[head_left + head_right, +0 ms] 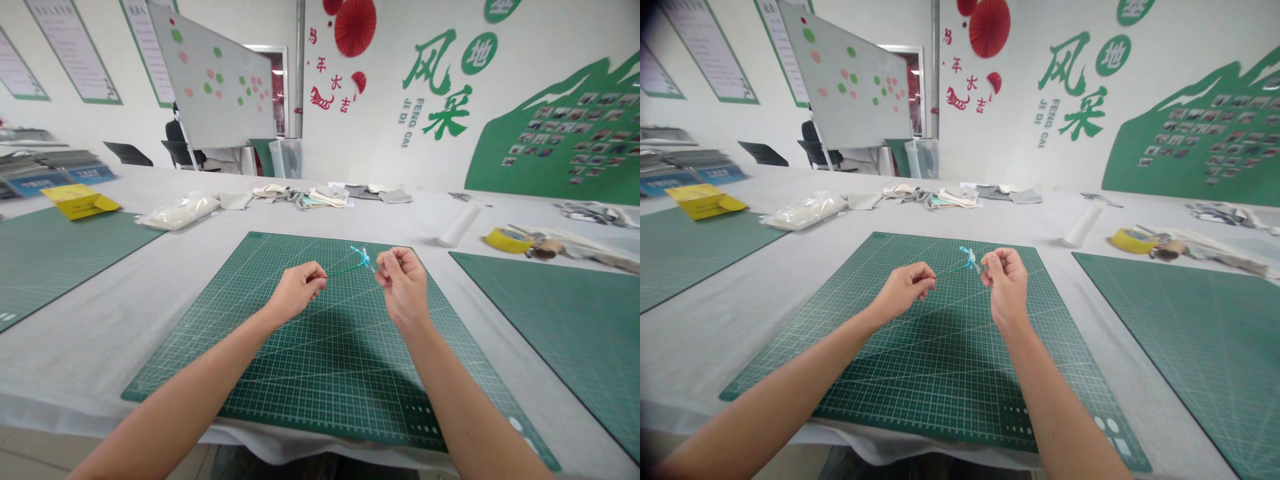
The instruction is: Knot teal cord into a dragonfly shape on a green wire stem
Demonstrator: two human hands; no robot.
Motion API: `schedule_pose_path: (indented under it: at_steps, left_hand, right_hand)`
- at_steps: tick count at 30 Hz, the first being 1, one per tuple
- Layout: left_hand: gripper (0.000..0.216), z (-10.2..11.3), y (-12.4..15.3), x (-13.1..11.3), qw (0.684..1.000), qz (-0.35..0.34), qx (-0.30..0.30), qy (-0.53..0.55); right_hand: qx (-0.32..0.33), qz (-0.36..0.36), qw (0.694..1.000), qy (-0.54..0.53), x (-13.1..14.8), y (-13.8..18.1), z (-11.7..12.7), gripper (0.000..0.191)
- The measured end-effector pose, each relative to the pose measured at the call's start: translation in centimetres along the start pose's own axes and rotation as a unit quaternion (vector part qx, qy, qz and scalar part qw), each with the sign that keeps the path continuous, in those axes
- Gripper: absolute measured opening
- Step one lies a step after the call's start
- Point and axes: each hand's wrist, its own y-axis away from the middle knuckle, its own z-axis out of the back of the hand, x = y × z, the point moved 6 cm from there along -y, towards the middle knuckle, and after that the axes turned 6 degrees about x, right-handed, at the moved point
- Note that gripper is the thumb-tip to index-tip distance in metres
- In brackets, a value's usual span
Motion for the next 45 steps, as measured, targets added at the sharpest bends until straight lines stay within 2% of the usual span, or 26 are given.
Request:
schedule_pose_path:
  at_steps: [6,10,14,18,21,31,38,45]
  left_hand:
    - [0.006,-0.1,0.0,0.1,1.000,0.006,0.000,-0.006]
    - [0.007,0.1,-0.1,0.2,1.000,0.001,-0.009,-0.004]
    - [0.006,0.2,-0.4,0.6,0.998,0.011,-0.008,0.061]
    - [0.011,-0.2,-0.5,0.9,0.985,0.039,0.021,0.167]
    - [0.013,-0.6,-0.4,0.7,0.974,0.051,0.051,0.213]
    - [0.015,-1.2,-0.1,0.3,0.956,0.053,0.089,0.274]
    - [0.013,-1.3,0.1,0.1,0.958,0.041,0.089,0.268]
    - [0.016,-2.0,0.2,0.1,0.957,0.044,0.100,0.269]
  right_hand:
    - [-0.008,-0.024,0.999,-0.028,-0.2,-0.1,0.1,0.019]
    - [-0.004,-0.016,1.000,-0.002,-0.1,-0.1,0.2,0.017]
    - [0.008,0.037,0.993,0.115,1.1,0.6,-0.2,0.014]
    - [0.016,0.122,0.955,0.271,2.8,1.7,-1.1,0.007]
    - [0.030,0.161,0.932,0.322,3.3,2.1,-1.7,0.003]
    - [0.034,0.157,0.931,0.327,3.0,2.2,-1.7,0.009]
    - [-0.018,0.106,0.929,0.354,2.4,2.2,-1.1,0.022]
    - [-0.072,0.148,0.909,0.384,2.9,2.3,-1.0,0.015]
